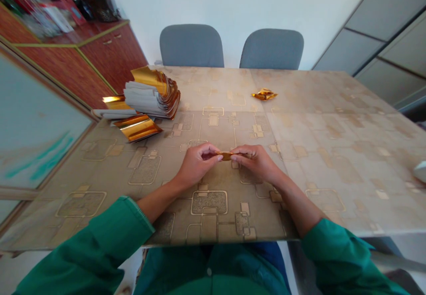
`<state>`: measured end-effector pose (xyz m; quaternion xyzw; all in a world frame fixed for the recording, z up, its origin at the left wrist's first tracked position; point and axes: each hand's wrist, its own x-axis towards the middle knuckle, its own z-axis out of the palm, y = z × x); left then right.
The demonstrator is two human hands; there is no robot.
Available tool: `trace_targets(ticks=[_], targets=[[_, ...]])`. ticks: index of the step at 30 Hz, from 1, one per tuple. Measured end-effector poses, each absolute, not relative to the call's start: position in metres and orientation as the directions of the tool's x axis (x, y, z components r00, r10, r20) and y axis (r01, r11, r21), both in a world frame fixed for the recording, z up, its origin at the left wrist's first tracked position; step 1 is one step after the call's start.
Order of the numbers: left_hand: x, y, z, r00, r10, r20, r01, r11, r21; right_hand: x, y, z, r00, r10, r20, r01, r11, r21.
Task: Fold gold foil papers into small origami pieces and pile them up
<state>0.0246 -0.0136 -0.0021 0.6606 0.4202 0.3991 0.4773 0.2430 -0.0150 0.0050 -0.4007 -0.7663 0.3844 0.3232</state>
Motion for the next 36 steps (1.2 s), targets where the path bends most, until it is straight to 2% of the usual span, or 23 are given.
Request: trace_targets(ticks=[4, 6, 11, 14, 18, 21, 24, 25, 27, 29, 32, 36], targets=[[0.024, -0.013, 0.007, 0.391, 0.878, 0.277, 0.377, -0.427, 0.822, 0.245, -0.016, 0.005, -0.504, 0.834, 0.224, 0.486, 0.488, -0.725], [0.024, -0.013, 0.010, 0.442, 0.827, 0.347, 0.409, -0.530, 0.743, 0.244, -0.017, 0.007, -0.518, 0.823, 0.233, 0.524, 0.521, -0.675], [0.028, -0.017, 0.011, 0.416, 0.805, 0.423, 0.383, -0.577, 0.722, 0.234, -0.022, 0.016, -0.501, 0.808, 0.309, 0.524, 0.568, -0.635], [0.030, -0.021, 0.012, 0.375, 0.814, 0.443, 0.360, -0.568, 0.740, 0.231, -0.021, 0.020, -0.449, 0.825, 0.344, 0.466, 0.545, -0.697], [0.029, -0.022, 0.013, 0.326, 0.884, 0.335, 0.320, -0.436, 0.841, 0.237, -0.018, 0.018, -0.423, 0.861, 0.282, 0.352, 0.443, -0.825], [0.026, -0.018, 0.010, 0.345, 0.929, 0.134, 0.258, -0.231, 0.938, 0.242, -0.015, 0.013, -0.436, 0.874, 0.212, 0.287, 0.359, -0.888], [0.026, -0.014, 0.004, 0.400, 0.915, -0.056, 0.231, -0.041, 0.972, 0.244, -0.012, 0.005, -0.447, 0.887, 0.117, 0.280, 0.263, -0.923], [0.026, -0.013, 0.001, 0.411, 0.908, -0.078, 0.242, -0.027, 0.970, 0.244, -0.012, 0.002, -0.440, 0.893, 0.091, 0.300, 0.242, -0.923], [0.028, -0.013, -0.002, 0.408, 0.912, -0.036, 0.312, -0.102, 0.945, 0.241, -0.011, -0.002, -0.401, 0.914, 0.064, 0.384, 0.231, -0.894], [0.030, -0.014, -0.004, 0.406, 0.912, 0.056, 0.448, -0.252, 0.858, 0.238, -0.012, -0.003, -0.361, 0.930, 0.071, 0.524, 0.265, -0.810], [0.032, -0.015, -0.004, 0.436, 0.876, 0.204, 0.653, -0.464, 0.598, 0.234, -0.015, -0.001, -0.348, 0.927, 0.141, 0.723, 0.361, -0.589], [0.031, -0.015, -0.006, 0.567, 0.741, 0.360, 0.702, -0.663, 0.259, 0.229, -0.018, 0.001, -0.391, 0.891, 0.230, 0.821, 0.450, -0.351]])
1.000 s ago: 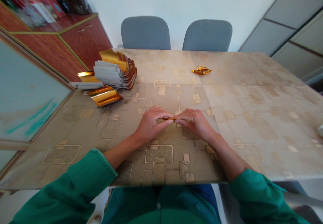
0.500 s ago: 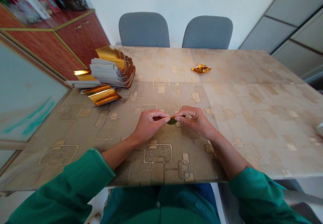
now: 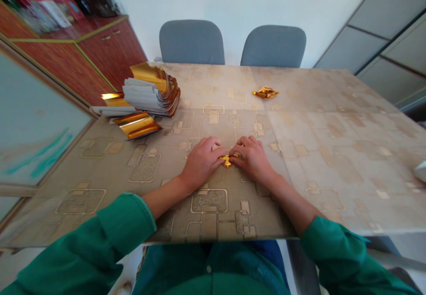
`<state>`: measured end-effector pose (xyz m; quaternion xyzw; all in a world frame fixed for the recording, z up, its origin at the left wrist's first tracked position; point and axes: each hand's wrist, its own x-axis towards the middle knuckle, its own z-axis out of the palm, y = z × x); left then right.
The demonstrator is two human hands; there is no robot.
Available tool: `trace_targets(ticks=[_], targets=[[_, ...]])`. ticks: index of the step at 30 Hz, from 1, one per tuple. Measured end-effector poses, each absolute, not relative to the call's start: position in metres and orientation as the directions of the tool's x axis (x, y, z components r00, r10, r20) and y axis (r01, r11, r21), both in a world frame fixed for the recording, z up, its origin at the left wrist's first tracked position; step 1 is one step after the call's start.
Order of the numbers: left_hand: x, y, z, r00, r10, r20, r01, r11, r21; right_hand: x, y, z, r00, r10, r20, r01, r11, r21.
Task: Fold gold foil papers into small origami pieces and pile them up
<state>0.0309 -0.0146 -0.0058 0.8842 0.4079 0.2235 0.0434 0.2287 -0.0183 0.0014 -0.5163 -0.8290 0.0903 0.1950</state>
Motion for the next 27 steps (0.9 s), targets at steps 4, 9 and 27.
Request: trace_targets(ticks=[4, 9, 27], targets=[[0.028, -0.018, -0.010, 0.760, 0.573, 0.308, 0.586, -0.808, 0.056, 0.219, -0.025, -0.001, -0.466, 0.863, 0.194, 0.841, 0.501, -0.205], [0.028, -0.027, -0.014, 0.779, 0.546, 0.308, 0.572, -0.820, 0.006, 0.210, -0.033, -0.009, -0.479, 0.857, 0.187, 0.864, 0.499, -0.072], [0.016, -0.045, -0.016, 0.772, 0.575, 0.270, 0.604, -0.797, -0.028, 0.227, -0.046, -0.007, -0.419, 0.842, 0.340, 0.890, 0.456, -0.033]])
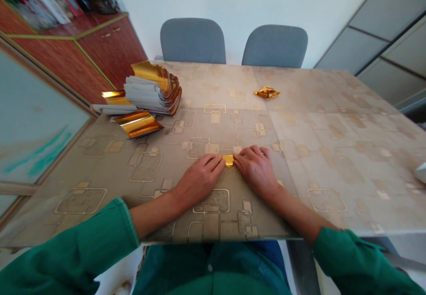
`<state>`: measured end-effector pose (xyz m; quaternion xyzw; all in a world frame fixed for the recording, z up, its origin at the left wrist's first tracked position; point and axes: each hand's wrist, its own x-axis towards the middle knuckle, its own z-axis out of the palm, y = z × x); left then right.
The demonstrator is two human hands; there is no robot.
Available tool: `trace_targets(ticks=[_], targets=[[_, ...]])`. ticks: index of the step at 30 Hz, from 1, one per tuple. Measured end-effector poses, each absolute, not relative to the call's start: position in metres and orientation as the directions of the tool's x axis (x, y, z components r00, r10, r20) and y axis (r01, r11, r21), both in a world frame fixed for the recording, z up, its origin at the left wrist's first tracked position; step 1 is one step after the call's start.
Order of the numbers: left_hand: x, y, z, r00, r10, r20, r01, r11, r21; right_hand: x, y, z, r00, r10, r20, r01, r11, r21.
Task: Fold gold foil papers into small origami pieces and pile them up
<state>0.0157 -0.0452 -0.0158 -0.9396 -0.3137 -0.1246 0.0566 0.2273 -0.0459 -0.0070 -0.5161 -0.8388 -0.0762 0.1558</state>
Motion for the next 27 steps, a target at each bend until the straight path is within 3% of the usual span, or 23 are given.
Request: trace_targets(ticks=[7, 14, 20, 27], targets=[[0.017, -0.051, -0.008, 0.777, 0.601, 0.187, 0.620, -0.783, -0.059, 0.221, -0.048, -0.013, -0.366, 0.847, 0.385, 0.912, 0.409, -0.033], [0.010, -0.048, -0.010, 0.773, 0.605, 0.190, 0.613, -0.790, 0.021, 0.228, -0.036, -0.011, -0.339, 0.879, 0.335, 0.921, 0.383, -0.073], [0.011, -0.049, -0.009, 0.757, 0.631, 0.170, 0.636, -0.771, 0.035, 0.222, -0.039, -0.013, -0.354, 0.860, 0.367, 0.925, 0.381, 0.000], [-0.005, -0.045, -0.013, 0.716, 0.662, 0.222, 0.646, -0.748, 0.150, 0.213, -0.047, -0.005, -0.323, 0.891, 0.319, 0.942, 0.335, 0.020]])
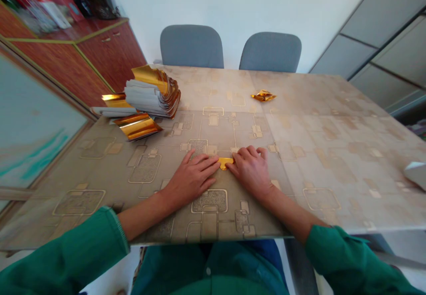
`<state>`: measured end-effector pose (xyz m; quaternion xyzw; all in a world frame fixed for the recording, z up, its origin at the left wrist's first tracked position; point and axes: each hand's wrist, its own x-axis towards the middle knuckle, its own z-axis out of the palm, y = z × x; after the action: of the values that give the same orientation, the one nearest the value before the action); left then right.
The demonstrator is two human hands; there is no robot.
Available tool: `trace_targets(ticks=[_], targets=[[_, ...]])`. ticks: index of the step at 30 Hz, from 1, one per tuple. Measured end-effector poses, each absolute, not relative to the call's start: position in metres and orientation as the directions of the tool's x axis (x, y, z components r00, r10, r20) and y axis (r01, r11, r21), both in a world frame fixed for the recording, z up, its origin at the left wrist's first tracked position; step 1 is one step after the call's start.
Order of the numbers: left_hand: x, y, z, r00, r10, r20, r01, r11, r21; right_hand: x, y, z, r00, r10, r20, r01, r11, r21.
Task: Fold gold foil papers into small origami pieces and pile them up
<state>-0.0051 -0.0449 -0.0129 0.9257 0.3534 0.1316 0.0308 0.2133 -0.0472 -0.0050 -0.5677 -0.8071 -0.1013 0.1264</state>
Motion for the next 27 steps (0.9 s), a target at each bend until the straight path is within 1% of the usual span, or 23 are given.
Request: trace_targets(ticks=[3, 6, 8, 20, 23, 27], targets=[[-0.007, -0.043, -0.013, 0.730, 0.643, 0.231, 0.628, -0.765, 0.145, 0.210, -0.046, -0.006, -0.359, 0.873, 0.330, 0.928, 0.372, 0.026], [-0.006, -0.042, -0.011, 0.738, 0.628, 0.246, 0.618, -0.776, 0.125, 0.207, -0.045, -0.010, -0.492, 0.811, 0.317, 0.861, 0.506, 0.043], [-0.005, -0.043, -0.010, 0.736, 0.630, 0.249, 0.623, -0.774, 0.115, 0.205, -0.044, -0.012, -0.549, 0.782, 0.295, 0.826, 0.561, 0.050], [-0.011, -0.049, -0.011, 0.681, 0.699, 0.220, 0.691, -0.712, 0.125, 0.223, -0.055, -0.014, -0.538, 0.795, 0.280, 0.836, 0.546, 0.059], [-0.012, -0.049, -0.012, 0.682, 0.698, 0.219, 0.690, -0.713, 0.123, 0.224, -0.057, -0.012, -0.542, 0.796, 0.270, 0.831, 0.554, 0.035], [-0.014, -0.047, -0.011, 0.706, 0.679, 0.203, 0.674, -0.732, 0.105, 0.218, -0.062, -0.005, -0.539, 0.814, 0.217, 0.835, 0.550, 0.013]])
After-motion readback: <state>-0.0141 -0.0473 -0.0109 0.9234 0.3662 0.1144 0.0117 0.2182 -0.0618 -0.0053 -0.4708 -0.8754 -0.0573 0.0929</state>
